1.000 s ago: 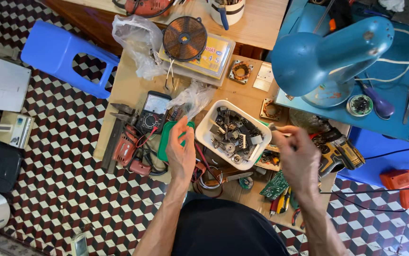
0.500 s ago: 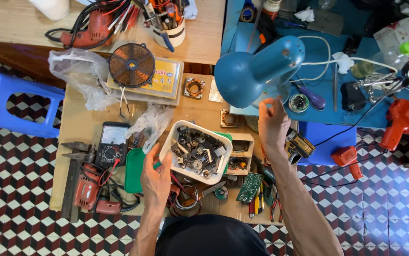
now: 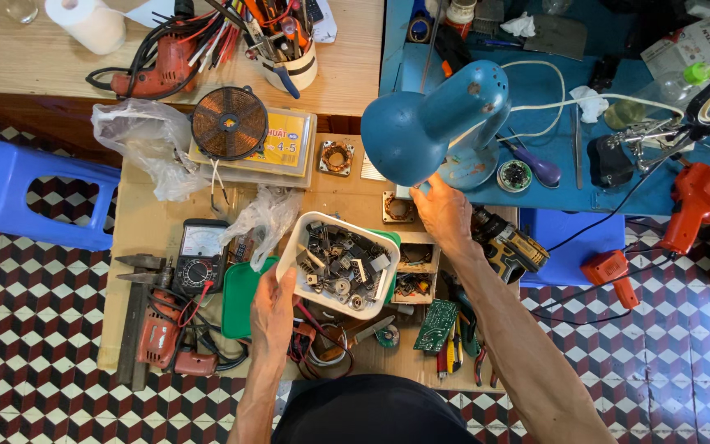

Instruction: The person works at a cluttered electronics workbench, handling small components and a circuit board. They use a magnifying glass to inspect a component, then use pliers to trim leads on the board. Finally, they use a heat gun on the circuit board.

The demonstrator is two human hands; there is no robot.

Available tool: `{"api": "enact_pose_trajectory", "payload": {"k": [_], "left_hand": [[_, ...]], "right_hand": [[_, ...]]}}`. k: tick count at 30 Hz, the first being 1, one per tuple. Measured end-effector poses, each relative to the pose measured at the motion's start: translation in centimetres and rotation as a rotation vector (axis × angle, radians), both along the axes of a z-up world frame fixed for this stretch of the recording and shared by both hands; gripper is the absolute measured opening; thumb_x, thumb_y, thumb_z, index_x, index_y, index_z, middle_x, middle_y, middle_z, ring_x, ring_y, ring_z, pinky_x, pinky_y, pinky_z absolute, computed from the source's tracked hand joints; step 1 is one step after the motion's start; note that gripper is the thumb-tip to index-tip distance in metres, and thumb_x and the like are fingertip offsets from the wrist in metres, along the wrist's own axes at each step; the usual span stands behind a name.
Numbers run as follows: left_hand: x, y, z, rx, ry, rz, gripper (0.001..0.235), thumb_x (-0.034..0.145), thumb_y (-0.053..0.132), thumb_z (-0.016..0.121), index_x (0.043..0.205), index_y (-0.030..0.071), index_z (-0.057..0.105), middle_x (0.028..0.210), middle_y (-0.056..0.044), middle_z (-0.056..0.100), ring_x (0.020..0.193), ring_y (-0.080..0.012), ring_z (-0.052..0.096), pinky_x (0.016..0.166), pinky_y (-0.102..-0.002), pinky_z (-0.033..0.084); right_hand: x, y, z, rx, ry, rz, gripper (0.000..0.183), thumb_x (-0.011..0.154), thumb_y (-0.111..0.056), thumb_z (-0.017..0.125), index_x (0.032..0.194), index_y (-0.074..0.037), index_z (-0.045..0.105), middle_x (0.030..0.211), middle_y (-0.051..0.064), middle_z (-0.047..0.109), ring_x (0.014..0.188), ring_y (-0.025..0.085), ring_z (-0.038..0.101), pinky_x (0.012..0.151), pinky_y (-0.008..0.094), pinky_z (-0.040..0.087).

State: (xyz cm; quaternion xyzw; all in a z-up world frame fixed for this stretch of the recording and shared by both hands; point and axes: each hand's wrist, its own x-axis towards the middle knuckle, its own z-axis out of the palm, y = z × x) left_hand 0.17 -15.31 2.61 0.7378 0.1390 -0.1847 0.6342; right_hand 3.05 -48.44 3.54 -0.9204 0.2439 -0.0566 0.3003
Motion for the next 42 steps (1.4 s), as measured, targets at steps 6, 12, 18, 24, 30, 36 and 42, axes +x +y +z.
{"api": "enact_pose_trajectory", "payload": {"k": [6,12,18,24,30,36,42], "left_hand": [[-0.2,0.1,-1.6,-0.081,0.016,0.040,0.053,0.098,0.042,0.060,0.133,0.002,0.061,0.117,-0.011,0.070,0.102,-0.0164,0.068,0.083,-0.030,0.059],[-0.2,0.1,-1.1,-0.046,0.007,0.014,0.054,0.098,0.044,0.059,0.132,0.002,0.063,0.111,-0.010,0.072,0.097,-0.0163,0.068,0.080,-0.030,0.060],[-0.1,0.0,-1.1,-0.038,0.016,0.018,0.055,0.097,0.044,0.059,0.132,0.002,0.063,0.110,-0.010,0.072,0.096,-0.0161,0.068,0.079,-0.030,0.059],[0.0,0.1,-0.8,-0.039,0.032,0.025,0.054,0.097,0.043,0.059,0.132,0.002,0.062,0.110,-0.009,0.073,0.095,-0.0162,0.069,0.078,-0.029,0.059],[0.1,-1.1,1.5,-0.093,0.116,0.062,0.046,0.096,0.033,0.056,0.132,0.006,0.063,0.102,-0.009,0.074,0.082,-0.0168,0.073,0.055,-0.031,0.058],[0.1,-0.5,2.3,0.009,0.035,0.036,0.051,0.098,0.033,0.048,0.132,0.000,0.067,0.081,-0.012,0.069,0.070,-0.0193,0.075,0.060,-0.030,0.062],[1.7,6.0,4.0,-0.279,0.123,0.328,0.045,0.097,0.028,0.048,0.119,-0.004,0.068,0.097,-0.011,0.075,0.080,-0.0209,0.077,0.069,-0.032,0.066]], "right_hand": [[-0.2,-0.2,-1.1,0.049,0.004,-0.040,0.024,0.096,-0.032,0.067,0.116,-0.020,0.067,0.062,0.009,0.059,0.064,0.031,0.063,0.065,0.048,0.047],[0.1,-0.4,-1.9,0.044,-0.085,-0.014,0.021,0.098,-0.030,0.066,0.113,-0.014,0.064,0.064,0.010,0.059,0.063,0.031,0.063,0.065,0.047,0.048],[-0.1,-0.8,-1.8,-0.081,-0.140,0.070,0.027,0.101,-0.028,0.064,0.121,-0.011,0.058,0.071,0.014,0.067,0.069,0.036,0.069,0.063,0.048,0.051],[-0.3,-0.8,-1.8,-0.122,-0.180,0.079,0.033,0.103,-0.025,0.061,0.132,-0.012,0.054,0.070,0.015,0.067,0.064,0.035,0.069,0.061,0.047,0.053],[-0.3,-1.7,-2.3,-0.655,-0.107,0.398,0.013,0.103,-0.013,0.061,0.115,-0.015,0.063,0.101,0.015,0.071,0.077,0.033,0.069,0.065,0.045,0.054],[-2.6,-0.8,-2.6,0.016,-0.042,-0.023,0.034,0.105,-0.033,0.066,0.128,-0.008,0.066,0.068,0.015,0.059,0.064,0.033,0.057,0.062,0.050,0.046],[-6.8,3.0,-1.3,1.145,-0.027,-0.294,0.040,0.113,-0.032,0.062,0.124,0.006,0.065,0.092,0.006,0.056,0.075,0.015,0.048,0.061,0.031,0.036]]}}
